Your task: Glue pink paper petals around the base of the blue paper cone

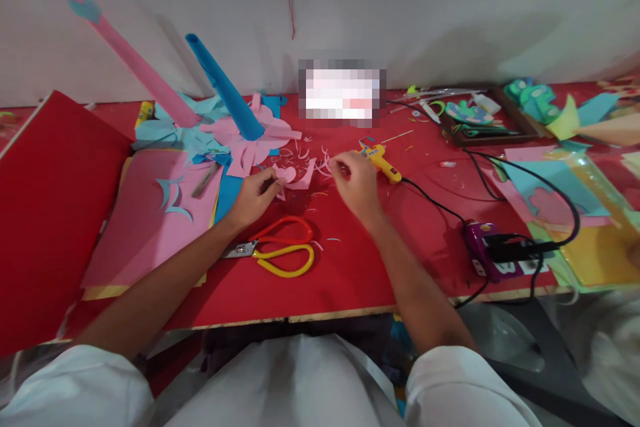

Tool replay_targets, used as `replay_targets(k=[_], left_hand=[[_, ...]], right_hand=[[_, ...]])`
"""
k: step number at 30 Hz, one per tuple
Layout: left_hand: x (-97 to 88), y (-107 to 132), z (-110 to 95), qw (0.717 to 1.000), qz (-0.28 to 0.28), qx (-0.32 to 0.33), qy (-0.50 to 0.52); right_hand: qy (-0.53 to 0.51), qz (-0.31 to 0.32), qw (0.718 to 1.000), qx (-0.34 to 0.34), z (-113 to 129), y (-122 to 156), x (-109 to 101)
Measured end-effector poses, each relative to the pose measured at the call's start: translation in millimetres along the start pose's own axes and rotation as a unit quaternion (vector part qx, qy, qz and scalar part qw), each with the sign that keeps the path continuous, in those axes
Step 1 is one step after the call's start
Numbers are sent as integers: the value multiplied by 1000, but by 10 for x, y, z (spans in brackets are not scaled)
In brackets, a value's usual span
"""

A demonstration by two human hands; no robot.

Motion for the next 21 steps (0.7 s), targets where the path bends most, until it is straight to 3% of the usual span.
replay_targets(k=[3, 5, 16, 21], left_hand=[[1, 8, -22, 1000, 12, -7, 17], [1, 13, -52, 1000, 19, -6, 19], [12, 21, -76, 998, 49, -2, 27], [-1, 36, -130, 994, 82, 30, 64]], right_hand=[[-116, 83, 990, 3, 291, 101, 238], [-157, 101, 982, 10, 385, 153, 345], [-292, 64, 950, 86, 396, 180, 462], [-405, 94, 891, 183, 431, 197, 432]])
Point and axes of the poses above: each hand's wrist, its own y-axis away from the middle knuckle, its own x-axis out of the palm, z = x × y, the point moved 1 cm from there along -y, towards the middle knuckle, and after that the axes turned 5 degrees about -x, right-handed, at the moved point
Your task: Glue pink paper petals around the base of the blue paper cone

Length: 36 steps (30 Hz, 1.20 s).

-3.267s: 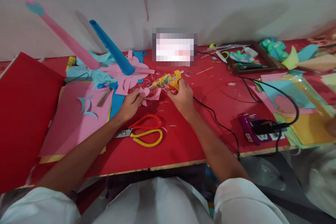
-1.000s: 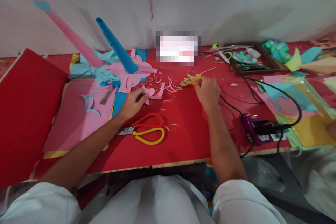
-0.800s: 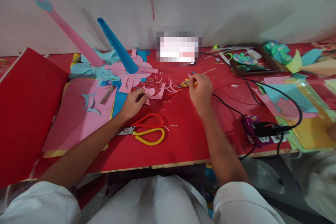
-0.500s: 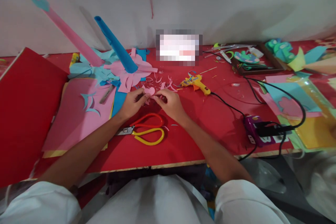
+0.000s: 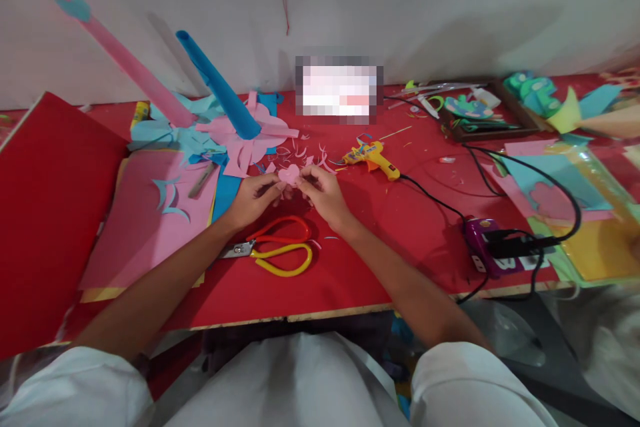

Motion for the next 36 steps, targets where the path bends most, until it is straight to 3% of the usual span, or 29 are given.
replay_targets(k=[3, 6, 11, 20, 22, 25, 29, 32, 36], left_hand=[[-8, -1, -10, 999, -37, 20, 28], [-10, -6, 22, 995, -75, 20, 61], [-7, 2, 45, 998, -52, 15, 40], [-13, 6, -12, 998, -54, 16, 2], [-18, 3, -6, 997, -77, 11, 10], [-52, -5, 31, 988, -157, 5, 7], [-103, -18, 85, 974, -225, 10, -6], [-111, -24, 96, 975, -220, 10, -4], [-91, -23, 81, 983, -181, 4, -33]], right_hand=[[-39, 6, 999, 25, 10, 10, -10], [-8, -14, 1000, -10, 29, 2, -26], [56, -21, 996, -60, 41, -17, -43], [113, -1, 992, -55, 29, -25, -61], [132, -15, 989, -63, 65, -35, -115], [187, -35, 978, -82, 113, -78, -295], [277, 8, 959, -66, 112, -166, -593], [303, 22, 952, -44, 98, -203, -686], [238, 14, 970, -42, 119, -171, -566]])
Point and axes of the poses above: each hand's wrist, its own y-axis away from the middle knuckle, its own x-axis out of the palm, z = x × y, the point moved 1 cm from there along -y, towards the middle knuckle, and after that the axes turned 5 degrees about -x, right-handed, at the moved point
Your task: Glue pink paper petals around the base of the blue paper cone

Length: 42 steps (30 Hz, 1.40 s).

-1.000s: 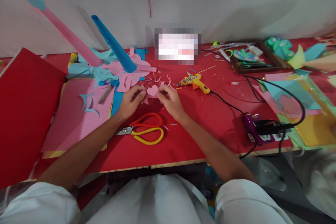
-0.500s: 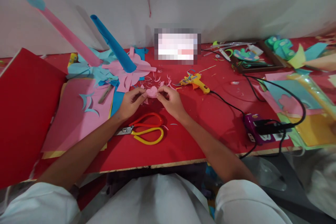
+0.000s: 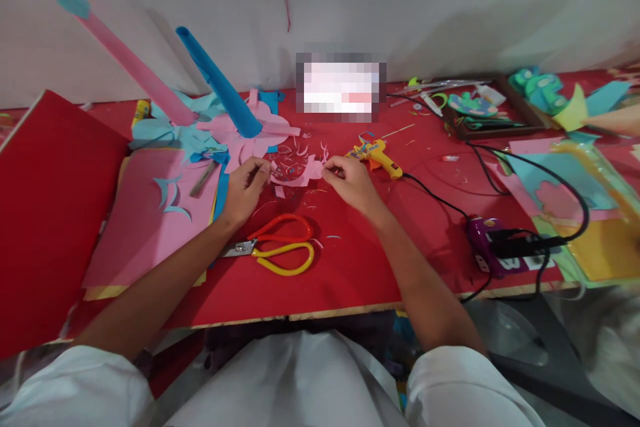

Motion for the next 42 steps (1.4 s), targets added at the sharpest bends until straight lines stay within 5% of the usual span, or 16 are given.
replay_targets(k=[6, 12, 15, 17, 22, 28, 36, 42], left_hand=[[40, 42, -57, 993, 114, 25, -27], [71, 108, -212, 991, 109, 38, -69], [105, 71, -327, 991, 109, 30, -76], [172, 13, -392, 987, 131, 30, -89], [540, -155, -427, 953, 220, 27, -204], [880, -275, -369, 911, 232, 25, -339], [732, -205, -420, 901, 172, 82, -390], [602, -101, -270, 887, 197, 156, -387]], right_hand=[[-64, 11, 998, -12, 145, 96, 236], [-45, 32, 997, -44, 236, 116, 268], [10, 25, 998, -53, 208, 124, 48], [107, -33, 992, -49, 119, 155, -218], [397, -164, 902, 36, -252, 278, -817], [448, -122, 881, 87, -516, 213, -748], [442, -129, 886, 46, -544, 176, -615], [408, -181, 894, 25, -613, 194, -609]])
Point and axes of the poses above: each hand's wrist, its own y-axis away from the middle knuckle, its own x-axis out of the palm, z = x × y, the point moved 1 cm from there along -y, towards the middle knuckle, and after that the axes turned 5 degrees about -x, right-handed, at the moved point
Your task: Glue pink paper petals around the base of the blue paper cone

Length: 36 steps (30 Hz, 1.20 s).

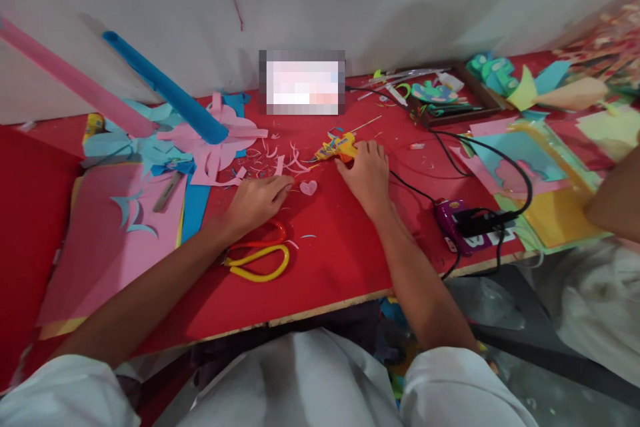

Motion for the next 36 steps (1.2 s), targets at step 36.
replay_targets(k=[36], left_hand=[[82, -2, 67, 996, 53, 68, 19]], right_hand=[[-107, 79, 984, -116, -210, -11, -148]])
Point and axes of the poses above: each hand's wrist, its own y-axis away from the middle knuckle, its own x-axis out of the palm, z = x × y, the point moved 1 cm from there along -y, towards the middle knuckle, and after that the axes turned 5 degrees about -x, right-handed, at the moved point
